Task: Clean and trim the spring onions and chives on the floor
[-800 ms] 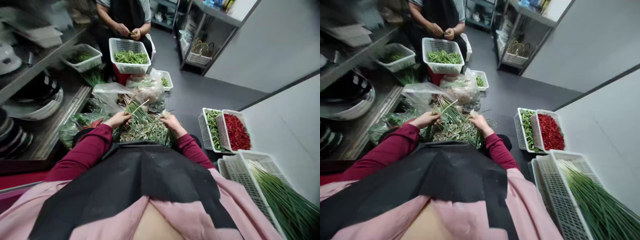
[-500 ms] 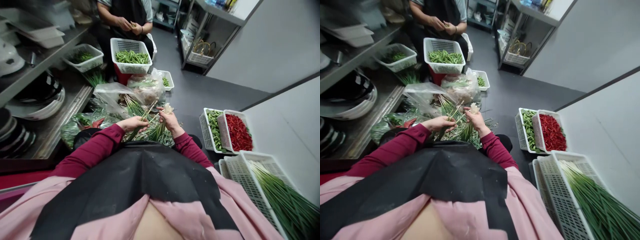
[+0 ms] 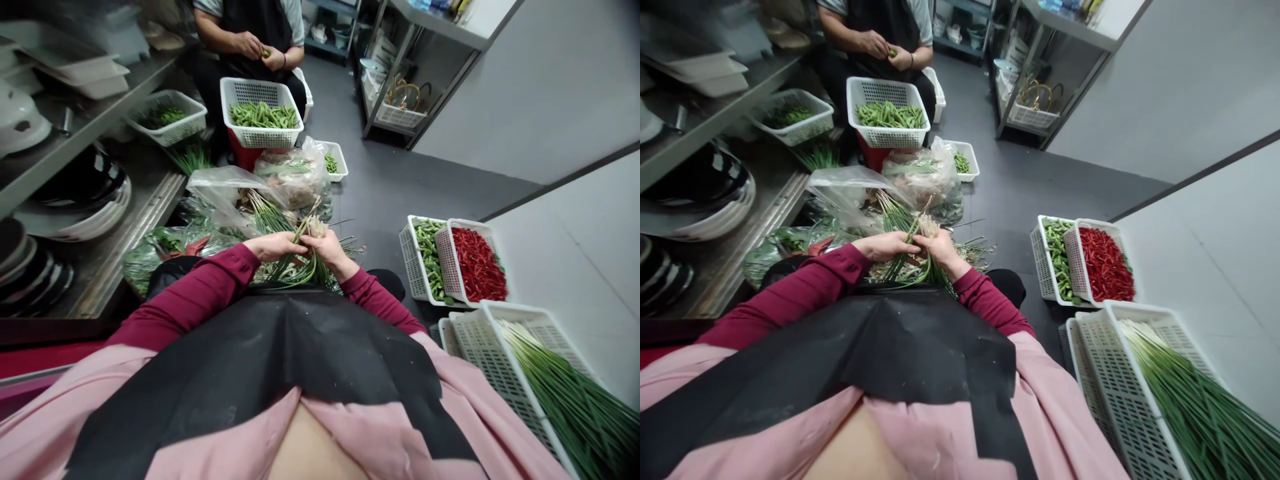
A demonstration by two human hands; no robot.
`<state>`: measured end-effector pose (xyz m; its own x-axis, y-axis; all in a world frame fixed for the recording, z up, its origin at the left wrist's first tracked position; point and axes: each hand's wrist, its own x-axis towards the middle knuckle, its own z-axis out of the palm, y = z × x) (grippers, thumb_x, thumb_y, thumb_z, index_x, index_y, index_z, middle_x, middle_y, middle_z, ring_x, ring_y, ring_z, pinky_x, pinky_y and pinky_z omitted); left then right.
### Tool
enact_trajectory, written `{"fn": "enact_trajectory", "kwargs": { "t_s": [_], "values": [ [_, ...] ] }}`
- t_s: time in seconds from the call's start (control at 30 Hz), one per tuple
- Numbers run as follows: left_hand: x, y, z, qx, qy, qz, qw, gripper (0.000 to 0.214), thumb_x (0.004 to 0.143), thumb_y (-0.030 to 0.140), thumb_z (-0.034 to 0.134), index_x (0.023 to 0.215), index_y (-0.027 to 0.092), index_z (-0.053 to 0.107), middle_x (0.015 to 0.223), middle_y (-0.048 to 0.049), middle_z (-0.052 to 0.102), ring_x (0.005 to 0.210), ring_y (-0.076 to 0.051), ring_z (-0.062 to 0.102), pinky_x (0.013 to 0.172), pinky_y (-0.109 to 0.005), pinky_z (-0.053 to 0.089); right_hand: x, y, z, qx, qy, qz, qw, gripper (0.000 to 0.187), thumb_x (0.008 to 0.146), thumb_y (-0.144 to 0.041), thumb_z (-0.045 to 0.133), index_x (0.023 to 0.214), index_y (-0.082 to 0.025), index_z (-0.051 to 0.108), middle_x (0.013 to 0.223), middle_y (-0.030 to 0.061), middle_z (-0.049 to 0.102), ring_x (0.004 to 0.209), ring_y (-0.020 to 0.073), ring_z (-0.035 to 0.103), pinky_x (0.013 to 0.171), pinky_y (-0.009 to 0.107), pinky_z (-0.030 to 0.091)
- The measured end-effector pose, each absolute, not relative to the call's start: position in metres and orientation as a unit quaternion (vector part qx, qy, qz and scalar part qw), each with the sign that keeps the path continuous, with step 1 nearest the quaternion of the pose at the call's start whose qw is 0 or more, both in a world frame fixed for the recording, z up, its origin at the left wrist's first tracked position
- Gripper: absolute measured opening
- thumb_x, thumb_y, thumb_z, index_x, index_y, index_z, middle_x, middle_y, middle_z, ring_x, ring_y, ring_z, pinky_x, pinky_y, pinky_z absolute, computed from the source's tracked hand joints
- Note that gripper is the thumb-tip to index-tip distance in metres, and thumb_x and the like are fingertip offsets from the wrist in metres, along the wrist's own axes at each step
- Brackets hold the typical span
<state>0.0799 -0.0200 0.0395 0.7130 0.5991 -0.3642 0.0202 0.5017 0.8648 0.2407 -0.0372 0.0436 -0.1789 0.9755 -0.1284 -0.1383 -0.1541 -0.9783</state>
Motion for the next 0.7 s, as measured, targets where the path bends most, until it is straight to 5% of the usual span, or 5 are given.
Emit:
{"fn": "enact_trajectory", "kwargs": {
  "t_s": [0.23,0.4,0.53,0.7],
  "values": [
    [0.071,-0.024,0.06,0.606,0.412,0.209,0.647,0.043,0.07,0.051,0.071,0.085,0.011,0.071,0.081,-0.0066,0.07,0.072,-0.015,0.059,0.069,-0.026,0.047,0.253,-0.032,0.041,-0.495,-0.464,0.579,0.453,0.03,0.061,-0.041,0.078,0.063,-0.019,0.057,0.051,-0.0038,0.052,0.045,0.0087,0.043,0.044,0.023,0.037],
    [0.076,-0.021,0.063,0.693,0.471,0.186,0.513,0.037,0.077,0.047,0.061,0.076,0.011,0.069,0.063,-0.0015,0.062,0.058,-0.012,0.05,0.058,-0.024,0.04,0.254,-0.033,0.038,-0.496,-0.512,0.564,0.417,0.03,0.062,-0.041,0.077,0.06,-0.018,0.058,0.05,-0.0033,0.052,0.042,0.0084,0.043,0.041,0.023,0.034],
    [0.074,-0.018,0.056,0.693,0.454,0.185,0.528,0.029,0.08,0.041,0.058,0.076,0.012,0.064,0.069,-0.0033,0.065,0.062,-0.013,0.056,0.063,-0.025,0.044,0.264,-0.03,0.039,-0.506,-0.525,0.533,0.429,0.029,0.062,-0.037,0.077,0.058,-0.018,0.056,0.048,-0.0042,0.05,0.042,0.0074,0.043,0.041,0.022,0.035],
    [0.043,-0.012,0.031,0.65,0.441,0.152,0.6,0.032,0.076,0.046,0.064,0.073,0.014,0.059,0.073,-0.006,0.068,0.065,-0.014,0.062,0.066,-0.027,0.049,0.304,-0.017,0.052,-0.538,-0.389,0.512,0.545,0.025,0.06,-0.032,0.076,0.069,-0.016,0.058,0.051,-0.0048,0.052,0.042,0.0073,0.045,0.04,0.022,0.037]
  ]
}}
